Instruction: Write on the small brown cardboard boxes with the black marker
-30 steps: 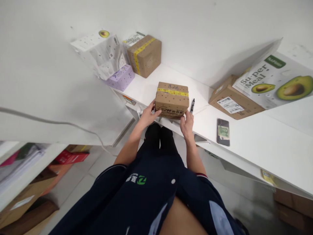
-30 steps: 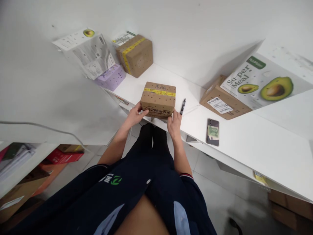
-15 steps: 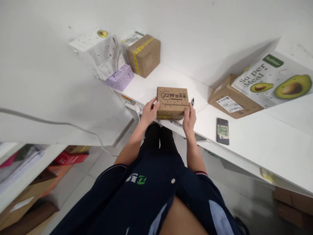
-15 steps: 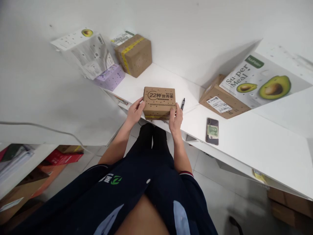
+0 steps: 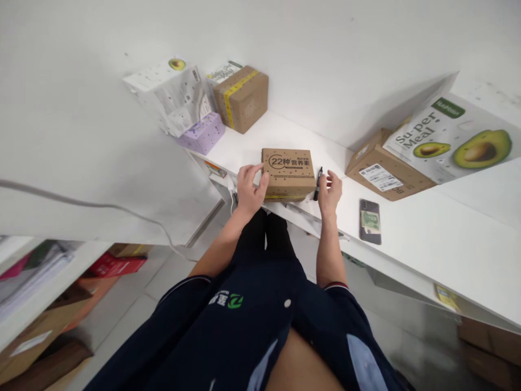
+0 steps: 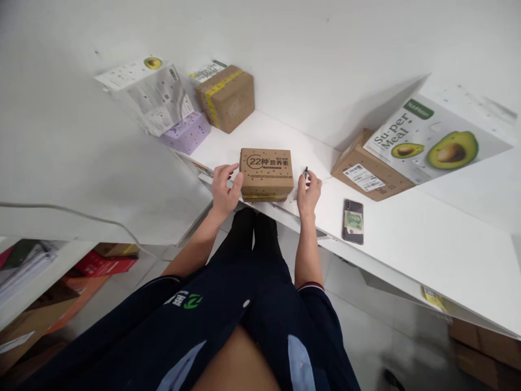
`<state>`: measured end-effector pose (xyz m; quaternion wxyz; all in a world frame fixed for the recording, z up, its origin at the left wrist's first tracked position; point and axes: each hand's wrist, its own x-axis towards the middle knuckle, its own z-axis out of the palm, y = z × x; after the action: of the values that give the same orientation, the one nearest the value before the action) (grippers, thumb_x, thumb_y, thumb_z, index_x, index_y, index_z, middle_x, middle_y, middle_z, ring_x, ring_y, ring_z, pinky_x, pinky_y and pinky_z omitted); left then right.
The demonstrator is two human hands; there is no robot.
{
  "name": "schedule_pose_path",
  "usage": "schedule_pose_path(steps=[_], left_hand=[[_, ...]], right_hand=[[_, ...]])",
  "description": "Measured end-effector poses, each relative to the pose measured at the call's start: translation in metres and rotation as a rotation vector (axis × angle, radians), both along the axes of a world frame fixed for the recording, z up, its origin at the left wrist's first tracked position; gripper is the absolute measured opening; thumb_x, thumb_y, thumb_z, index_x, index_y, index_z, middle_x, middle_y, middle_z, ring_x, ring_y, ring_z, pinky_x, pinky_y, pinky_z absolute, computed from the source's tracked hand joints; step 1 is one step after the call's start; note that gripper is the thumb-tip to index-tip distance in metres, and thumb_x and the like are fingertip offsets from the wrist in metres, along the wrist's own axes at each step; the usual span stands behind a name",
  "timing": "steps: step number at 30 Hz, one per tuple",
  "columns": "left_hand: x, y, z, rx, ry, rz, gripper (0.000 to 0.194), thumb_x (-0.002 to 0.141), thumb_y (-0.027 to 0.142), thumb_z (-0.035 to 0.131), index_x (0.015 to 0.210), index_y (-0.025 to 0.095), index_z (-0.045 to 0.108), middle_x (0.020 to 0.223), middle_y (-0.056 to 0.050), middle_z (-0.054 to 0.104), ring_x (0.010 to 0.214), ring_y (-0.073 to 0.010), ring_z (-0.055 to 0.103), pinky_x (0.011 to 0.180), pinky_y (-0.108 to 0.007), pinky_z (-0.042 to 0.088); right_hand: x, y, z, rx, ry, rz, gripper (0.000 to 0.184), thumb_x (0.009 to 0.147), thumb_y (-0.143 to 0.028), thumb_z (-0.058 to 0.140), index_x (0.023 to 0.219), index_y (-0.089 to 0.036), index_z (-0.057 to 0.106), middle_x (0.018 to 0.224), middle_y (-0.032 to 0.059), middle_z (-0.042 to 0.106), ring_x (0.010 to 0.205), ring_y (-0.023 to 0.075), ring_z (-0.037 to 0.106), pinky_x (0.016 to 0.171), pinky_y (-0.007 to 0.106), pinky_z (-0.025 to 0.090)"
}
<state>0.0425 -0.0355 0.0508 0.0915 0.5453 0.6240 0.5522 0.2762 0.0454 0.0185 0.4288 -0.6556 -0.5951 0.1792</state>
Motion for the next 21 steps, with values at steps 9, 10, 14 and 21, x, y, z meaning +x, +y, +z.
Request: schedule_pose_path(steps=[9, 10, 14, 21], left_hand=[[0.049, 0.001, 0.010, 0.050, 0.411, -0.288, 0.024, 0.093, 0.035, 0.054, 0.102, 0.025, 0.074, 0.113, -0.011, 0.071, 0.116, -0.0303, 0.060, 0.105, -0.050, 0.045], [0.051, 0.003, 0.010, 0.031, 0.472, -0.272, 0.028, 0.095, 0.035, 0.052, 0.108, 0.024, 0.073, 0.118, -0.011, 0.070, 0.121, -0.0311, 0.058, 0.106, -0.050, 0.044], [0.054, 0.011, 0.015, -0.095, 0.703, -0.219, 0.049, 0.096, 0.043, 0.052, 0.136, 0.016, 0.059, 0.144, -0.017, 0.058, 0.132, -0.0360, 0.052, 0.107, -0.052, 0.042], [0.057, 0.011, 0.022, -0.187, 0.825, -0.219, 0.058, 0.098, 0.045, 0.048, 0.144, 0.011, 0.051, 0.151, -0.021, 0.050, 0.134, -0.0371, 0.051, 0.106, -0.050, 0.040]], right_hand=[[-0.008, 0.022, -0.017, -0.419, -0.418, 0.093, 0.057, 0.090, -0.031, 0.056, 0.146, -0.023, 0.050, 0.120, 0.0158, 0.053, 0.101, 0.0277, 0.060, 0.092, 0.042, 0.049], [-0.008, 0.020, -0.018, -0.418, -0.431, 0.095, 0.056, 0.091, -0.031, 0.054, 0.147, -0.024, 0.050, 0.119, 0.0152, 0.054, 0.099, 0.0269, 0.061, 0.092, 0.041, 0.049], [0.002, 0.020, -0.024, -0.376, -0.281, 0.063, 0.050, 0.090, -0.022, 0.047, 0.139, -0.021, 0.059, 0.103, 0.0097, 0.058, 0.086, 0.0205, 0.060, 0.089, 0.036, 0.049], [0.026, 0.019, -0.012, -0.237, 1.075, -0.066, 0.026, 0.081, -0.023, 0.045, 0.097, -0.020, 0.064, 0.059, -0.0068, 0.050, 0.052, 0.0101, 0.047, 0.053, 0.020, 0.040]])
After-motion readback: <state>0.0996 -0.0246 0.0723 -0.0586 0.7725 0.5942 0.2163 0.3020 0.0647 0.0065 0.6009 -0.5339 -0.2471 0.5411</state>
